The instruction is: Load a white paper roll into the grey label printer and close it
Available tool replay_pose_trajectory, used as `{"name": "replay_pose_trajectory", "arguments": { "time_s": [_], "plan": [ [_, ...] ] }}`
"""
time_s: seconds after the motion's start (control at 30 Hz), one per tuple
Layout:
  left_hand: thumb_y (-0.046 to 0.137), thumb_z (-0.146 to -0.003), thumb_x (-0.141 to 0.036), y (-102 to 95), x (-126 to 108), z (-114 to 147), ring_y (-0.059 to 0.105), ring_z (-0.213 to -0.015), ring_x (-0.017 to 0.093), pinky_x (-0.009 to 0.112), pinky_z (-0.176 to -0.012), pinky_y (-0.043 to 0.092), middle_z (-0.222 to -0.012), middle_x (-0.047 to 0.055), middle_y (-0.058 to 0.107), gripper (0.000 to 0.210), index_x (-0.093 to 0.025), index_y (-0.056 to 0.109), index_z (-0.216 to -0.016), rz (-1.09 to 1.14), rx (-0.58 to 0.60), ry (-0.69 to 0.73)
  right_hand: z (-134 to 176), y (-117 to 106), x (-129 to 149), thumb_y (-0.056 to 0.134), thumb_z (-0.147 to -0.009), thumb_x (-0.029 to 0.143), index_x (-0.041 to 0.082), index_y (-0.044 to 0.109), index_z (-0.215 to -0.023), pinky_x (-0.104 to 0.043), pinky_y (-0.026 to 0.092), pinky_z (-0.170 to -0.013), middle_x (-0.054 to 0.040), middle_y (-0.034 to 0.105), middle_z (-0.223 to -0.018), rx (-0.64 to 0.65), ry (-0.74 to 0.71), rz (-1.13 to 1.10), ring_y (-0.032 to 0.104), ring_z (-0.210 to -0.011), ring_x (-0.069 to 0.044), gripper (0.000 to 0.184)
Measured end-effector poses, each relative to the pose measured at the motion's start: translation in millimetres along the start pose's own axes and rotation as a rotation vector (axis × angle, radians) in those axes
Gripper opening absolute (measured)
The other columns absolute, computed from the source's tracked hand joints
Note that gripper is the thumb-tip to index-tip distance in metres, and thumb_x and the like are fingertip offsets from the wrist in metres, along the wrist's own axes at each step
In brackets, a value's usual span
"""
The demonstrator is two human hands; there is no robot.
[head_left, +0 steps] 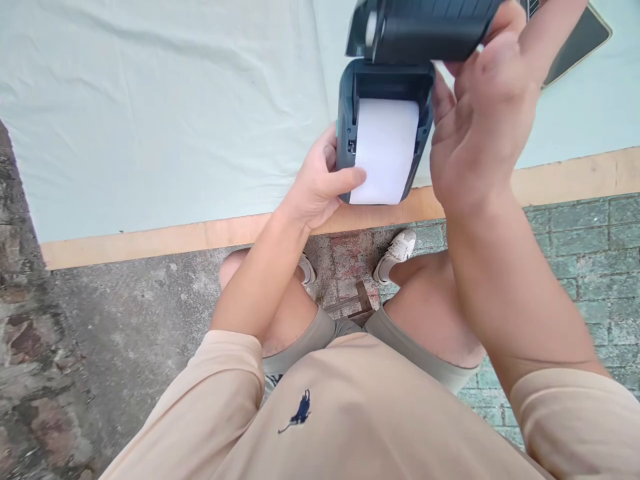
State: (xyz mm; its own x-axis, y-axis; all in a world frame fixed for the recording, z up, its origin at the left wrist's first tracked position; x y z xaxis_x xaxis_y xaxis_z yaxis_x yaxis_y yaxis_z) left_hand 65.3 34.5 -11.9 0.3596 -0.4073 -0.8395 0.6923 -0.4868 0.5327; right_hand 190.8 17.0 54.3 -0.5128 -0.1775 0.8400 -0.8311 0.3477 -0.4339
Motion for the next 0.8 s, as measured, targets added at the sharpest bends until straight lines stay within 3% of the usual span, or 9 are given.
{"name": "replay_pose_trajectory", "arguments": {
  "time_s": [0.07,0.1,0.2,0.27,0.37,0.47,0.6,0.7,0.8],
  "plan": [
    [0.065,-0.068,-0.010,-0.2,0,0,0.068,-0.101,0.019,0.029,-0.089,0.055,-0.086,-0.003,0.064,0.031,-0.021,0.060,-0.097,-0.006,-0.029,-0.016,3,-5,-1,0.002,-0.090,0.040,0.025,0.017,-0.130,-0.032,0.042,-0.104,-0.0057,0.021,-0.144,-0.143,-0.048,-0.027,0.047,-0.121,-0.014,0.045],
    [0.065,-0.067,-0.008,-0.1,0,1,0.067,-0.105,0.019,0.030,-0.092,0.054,-0.086,-0.003,0.065,0.033,-0.021,0.060,-0.096,-0.009,-0.040,-0.026,5,-3,-2,0.002,-0.091,0.036,0.024,0.022,-0.128,-0.032,0.041,-0.106,-0.0059,0.024,-0.143,-0.144,-0.059,-0.021,0.046,-0.122,-0.013,0.044],
    [0.064,-0.065,-0.006,0.7,-1,1,0.063,-0.114,0.021,0.032,-0.096,0.053,-0.091,-0.002,0.067,0.035,-0.022,0.060,-0.097,-0.012,-0.050,-0.040,7,8,-6,0.018,-0.091,0.038,0.025,0.029,-0.124,-0.030,0.038,-0.110,-0.0047,0.039,-0.134,0.018,-0.036,-0.014,0.044,-0.125,-0.012,0.037],
    [0.064,-0.065,-0.008,1.0,-2,1,0.062,-0.117,0.022,0.032,-0.096,0.053,-0.095,0.000,0.068,0.036,-0.022,0.060,-0.098,-0.001,-0.041,-0.037,9,14,-7,0.035,-0.086,0.039,0.027,0.030,-0.122,-0.029,0.042,-0.105,-0.0032,0.040,-0.134,0.089,-0.005,-0.081,0.046,-0.123,-0.012,0.038],
    [0.063,-0.071,-0.016,1.2,-4,1,0.058,-0.122,0.024,0.033,-0.097,0.053,-0.095,0.002,0.068,0.028,-0.023,0.060,-0.098,0.042,-0.042,-0.022,11,20,-16,0.044,-0.080,0.039,0.030,0.022,-0.127,-0.030,0.048,-0.096,-0.0007,0.038,-0.138,0.145,0.078,-0.181,0.050,-0.117,-0.012,0.053],
    [0.057,-0.082,-0.031,5.9,-6,1,0.051,-0.129,0.025,0.033,-0.101,0.050,-0.096,0.004,0.069,0.017,-0.024,0.061,-0.096,0.101,-0.055,0.001,12,28,-30,0.049,-0.075,0.046,0.032,0.010,-0.132,-0.034,0.052,-0.086,-0.0017,0.045,-0.135,0.203,0.206,-0.313,0.058,-0.109,-0.017,0.070],
    [0.042,-0.091,-0.037,12.7,-10,0,0.043,-0.137,0.024,0.031,-0.107,0.046,-0.101,0.004,0.068,0.026,-0.023,0.063,-0.097,0.105,-0.118,0.006,11,31,-36,0.060,-0.071,0.046,0.033,0.018,-0.130,-0.031,0.053,-0.082,-0.0010,0.045,-0.137,0.253,0.262,-0.421,0.061,-0.103,-0.017,0.073],
    [0.035,-0.092,-0.048,12.6,-8,-1,0.038,-0.140,0.024,0.032,-0.106,0.047,-0.105,0.003,0.067,0.040,-0.022,0.064,-0.100,0.083,-0.111,-0.035,10,34,-33,0.059,-0.073,0.044,0.031,0.019,-0.129,-0.030,0.053,-0.083,-0.0011,0.057,-0.120,0.275,0.258,-0.444,0.062,-0.097,-0.015,0.070],
    [0.031,-0.094,-0.046,6.5,-4,-4,0.040,-0.139,0.023,0.034,-0.105,0.049,-0.109,0.001,0.067,0.042,-0.023,0.065,-0.101,0.101,-0.071,-0.058,8,31,-29,0.040,-0.082,0.037,0.027,0.022,-0.130,-0.029,0.051,-0.086,-0.0011,0.058,-0.114,0.248,0.206,-0.283,0.059,-0.104,-0.013,0.053]
  ]
}}
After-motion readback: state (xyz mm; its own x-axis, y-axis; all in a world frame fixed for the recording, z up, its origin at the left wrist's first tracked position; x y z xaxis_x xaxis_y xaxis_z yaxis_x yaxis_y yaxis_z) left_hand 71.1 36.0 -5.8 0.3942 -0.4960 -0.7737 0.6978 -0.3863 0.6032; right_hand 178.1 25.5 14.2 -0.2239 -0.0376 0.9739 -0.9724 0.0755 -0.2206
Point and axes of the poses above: each hand's wrist, its own z-axis away from the middle knuckle, its own y-axis out of the palm, x = y × z, the point moved 7 cm from there along -z, towards the middle knuckle
